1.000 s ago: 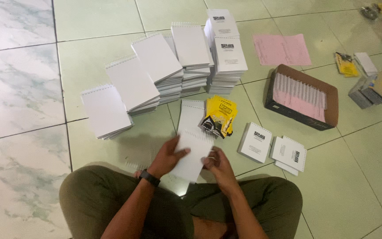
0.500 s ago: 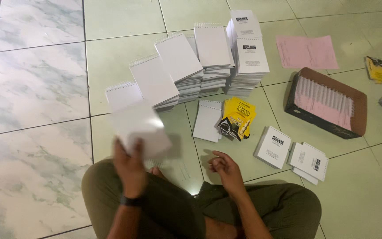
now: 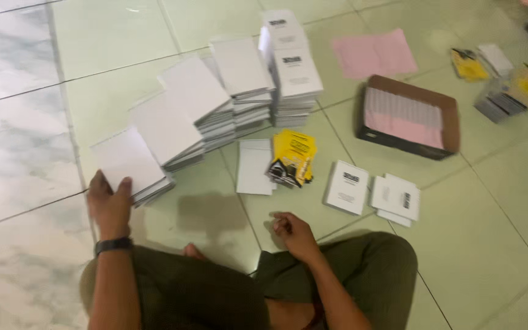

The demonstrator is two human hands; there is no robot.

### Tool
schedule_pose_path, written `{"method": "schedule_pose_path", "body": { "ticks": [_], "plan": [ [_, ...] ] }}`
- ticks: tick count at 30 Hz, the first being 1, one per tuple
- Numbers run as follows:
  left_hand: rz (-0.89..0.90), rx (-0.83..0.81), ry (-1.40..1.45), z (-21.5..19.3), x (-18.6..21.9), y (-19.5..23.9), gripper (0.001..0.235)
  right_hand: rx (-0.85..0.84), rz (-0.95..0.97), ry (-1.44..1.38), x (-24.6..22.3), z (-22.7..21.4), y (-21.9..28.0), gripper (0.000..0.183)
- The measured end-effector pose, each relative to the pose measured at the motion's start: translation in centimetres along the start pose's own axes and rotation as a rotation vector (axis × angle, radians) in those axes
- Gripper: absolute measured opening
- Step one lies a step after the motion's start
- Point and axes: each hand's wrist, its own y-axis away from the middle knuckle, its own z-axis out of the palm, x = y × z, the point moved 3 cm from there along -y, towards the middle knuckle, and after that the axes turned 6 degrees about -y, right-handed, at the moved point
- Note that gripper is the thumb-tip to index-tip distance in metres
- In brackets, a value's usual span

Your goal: The person sits on the floor and assembles spiral-bound notebooks by inserting a metal coil into the holes of a stack of paper. They then place a yellow cover sheet on top of the assembled pages and add a white back cover, stacking the finished notebooks to the side.

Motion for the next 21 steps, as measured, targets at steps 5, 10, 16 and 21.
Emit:
{"method": "schedule_pose_path", "body": {
  "ticks": [5, 10, 16, 21],
  "plan": [
    [0.019, -0.071, 0.173, 0.4, -1.1, 0.2, 0.025, 0.294, 0.023, 0.125, 0.1, -10.2, -2.4, 0.029],
    [-0.021, -0.046, 0.223, 0.6, -1.4, 0.7, 0.046, 0.568, -0.108, 0.594, 3.1, -27.7, -3.1, 0.038],
    [0.028, 0.117, 0.241, 2.3, -10.5, -4.2, 0.026, 0.323, 0.297, 0.693, 5.6, -35.4, -3.8, 0.068],
    [-0.126, 0.095, -0.025, 1.6, -11.5, -3.3, 0.040, 0.174, 0.339, 0.895, 8.0, -36.1, -6.5, 0.068]
  ]
}}
